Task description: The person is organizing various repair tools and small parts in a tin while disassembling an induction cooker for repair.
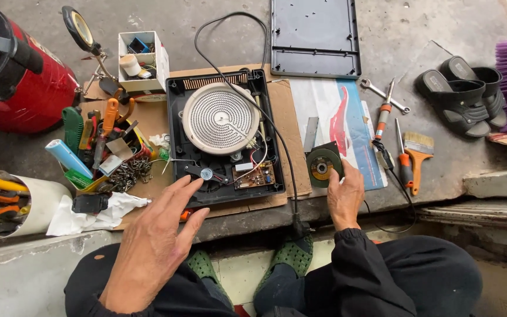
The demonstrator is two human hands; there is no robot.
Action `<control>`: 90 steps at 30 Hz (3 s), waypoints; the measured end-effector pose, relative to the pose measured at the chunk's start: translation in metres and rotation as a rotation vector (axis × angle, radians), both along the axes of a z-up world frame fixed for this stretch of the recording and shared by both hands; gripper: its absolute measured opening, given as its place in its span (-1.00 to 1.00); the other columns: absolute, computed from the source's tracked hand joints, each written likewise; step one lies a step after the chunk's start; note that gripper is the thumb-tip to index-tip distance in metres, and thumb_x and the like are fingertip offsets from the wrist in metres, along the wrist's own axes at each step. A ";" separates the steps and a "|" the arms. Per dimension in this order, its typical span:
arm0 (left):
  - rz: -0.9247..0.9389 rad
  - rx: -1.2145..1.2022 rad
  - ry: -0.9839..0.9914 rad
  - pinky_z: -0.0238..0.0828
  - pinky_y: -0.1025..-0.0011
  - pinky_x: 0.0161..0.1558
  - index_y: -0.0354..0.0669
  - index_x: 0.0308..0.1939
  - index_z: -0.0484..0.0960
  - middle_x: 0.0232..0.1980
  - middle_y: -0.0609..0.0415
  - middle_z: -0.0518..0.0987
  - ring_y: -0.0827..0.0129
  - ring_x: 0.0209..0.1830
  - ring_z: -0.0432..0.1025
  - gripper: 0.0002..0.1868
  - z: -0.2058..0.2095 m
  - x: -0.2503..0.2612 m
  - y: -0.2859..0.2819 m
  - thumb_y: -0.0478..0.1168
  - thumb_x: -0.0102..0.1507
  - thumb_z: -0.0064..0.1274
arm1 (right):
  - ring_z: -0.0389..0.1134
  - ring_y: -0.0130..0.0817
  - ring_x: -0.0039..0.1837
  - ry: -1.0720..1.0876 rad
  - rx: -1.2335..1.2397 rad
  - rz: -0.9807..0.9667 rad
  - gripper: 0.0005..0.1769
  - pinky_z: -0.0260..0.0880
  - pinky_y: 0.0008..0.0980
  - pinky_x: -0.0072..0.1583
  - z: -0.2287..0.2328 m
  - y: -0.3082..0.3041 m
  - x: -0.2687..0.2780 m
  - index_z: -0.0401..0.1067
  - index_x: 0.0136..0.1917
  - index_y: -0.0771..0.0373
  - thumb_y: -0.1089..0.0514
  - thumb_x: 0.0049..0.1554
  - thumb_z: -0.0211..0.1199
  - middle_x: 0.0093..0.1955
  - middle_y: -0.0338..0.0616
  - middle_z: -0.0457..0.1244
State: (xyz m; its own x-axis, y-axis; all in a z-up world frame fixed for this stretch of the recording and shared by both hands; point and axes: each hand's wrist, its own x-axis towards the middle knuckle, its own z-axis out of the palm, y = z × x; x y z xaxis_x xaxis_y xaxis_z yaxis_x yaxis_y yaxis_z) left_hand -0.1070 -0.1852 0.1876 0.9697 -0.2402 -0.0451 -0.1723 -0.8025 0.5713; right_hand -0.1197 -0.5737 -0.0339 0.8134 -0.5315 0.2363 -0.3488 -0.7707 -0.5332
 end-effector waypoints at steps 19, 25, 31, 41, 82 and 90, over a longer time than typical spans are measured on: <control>-0.068 -0.003 -0.009 0.59 0.09 0.08 0.01 0.46 0.57 0.49 0.03 0.61 0.05 0.23 0.63 -0.37 -0.001 0.002 -0.003 -0.05 0.29 0.23 | 0.32 -0.13 0.12 -0.063 -0.029 0.013 -0.82 0.24 -0.16 0.27 0.020 0.007 0.003 0.52 0.10 0.29 0.15 0.29 0.37 0.07 -0.11 0.39; -0.099 -0.006 -0.006 0.58 0.11 0.05 -0.05 0.48 0.54 0.48 0.07 0.62 0.08 0.19 0.64 -0.37 0.003 0.001 -0.003 -0.05 0.32 0.19 | 0.25 -0.47 -0.10 -0.243 0.447 -0.088 -0.85 0.32 -0.45 -0.01 0.064 -0.013 0.004 0.51 0.10 0.35 0.20 0.38 0.35 -0.08 -0.22 0.31; -0.094 0.005 0.024 0.59 0.12 0.05 -0.01 0.48 0.54 0.46 0.13 0.64 0.11 0.17 0.64 -0.37 0.005 0.002 -0.006 -0.04 0.32 0.19 | 0.24 -0.49 -0.07 -0.479 0.321 -0.107 -0.85 0.38 -0.46 0.02 0.100 -0.055 0.002 0.43 0.11 0.34 0.28 0.47 0.39 -0.03 -0.21 0.27; -0.101 -0.017 -0.002 0.59 0.17 0.05 -0.04 0.43 0.59 0.40 0.13 0.69 0.16 0.15 0.65 -0.40 0.005 0.000 -0.005 -0.08 0.30 0.22 | 0.30 -0.54 -0.07 -0.288 0.734 -0.307 -0.85 0.38 -0.57 0.01 0.024 -0.080 -0.001 0.53 0.09 0.32 0.21 0.32 0.40 -0.07 -0.24 0.32; 0.854 -0.212 0.291 0.64 -0.13 -0.03 0.05 0.57 0.36 -0.03 -0.20 0.80 -0.21 -0.05 0.71 -0.51 -0.197 0.090 0.177 0.00 0.59 -0.31 | 0.53 -0.20 0.12 0.235 0.412 1.011 -0.84 0.50 -0.22 0.19 0.066 0.404 0.221 0.61 0.21 0.15 0.15 0.41 0.28 0.04 -0.07 0.48; 0.761 -0.018 0.523 0.57 -0.20 -0.07 0.09 0.55 0.42 -0.29 -0.33 0.76 -0.42 -0.18 0.68 -0.39 -0.190 0.118 0.182 0.06 0.42 -0.25 | 0.46 -0.19 0.07 0.113 -0.308 1.128 -0.86 0.39 -0.20 0.11 0.017 0.425 0.230 0.55 0.07 -0.01 0.06 0.22 0.36 -0.06 -0.27 0.36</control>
State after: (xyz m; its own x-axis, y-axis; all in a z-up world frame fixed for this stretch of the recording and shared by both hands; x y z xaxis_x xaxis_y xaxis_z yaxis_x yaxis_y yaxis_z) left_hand 0.0107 -0.0035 -0.0026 0.7239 0.4482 -0.5245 0.6813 -0.5840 0.4413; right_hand 0.1107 -0.1491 -0.0168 0.8118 0.5704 0.1251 0.5804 -0.7648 -0.2797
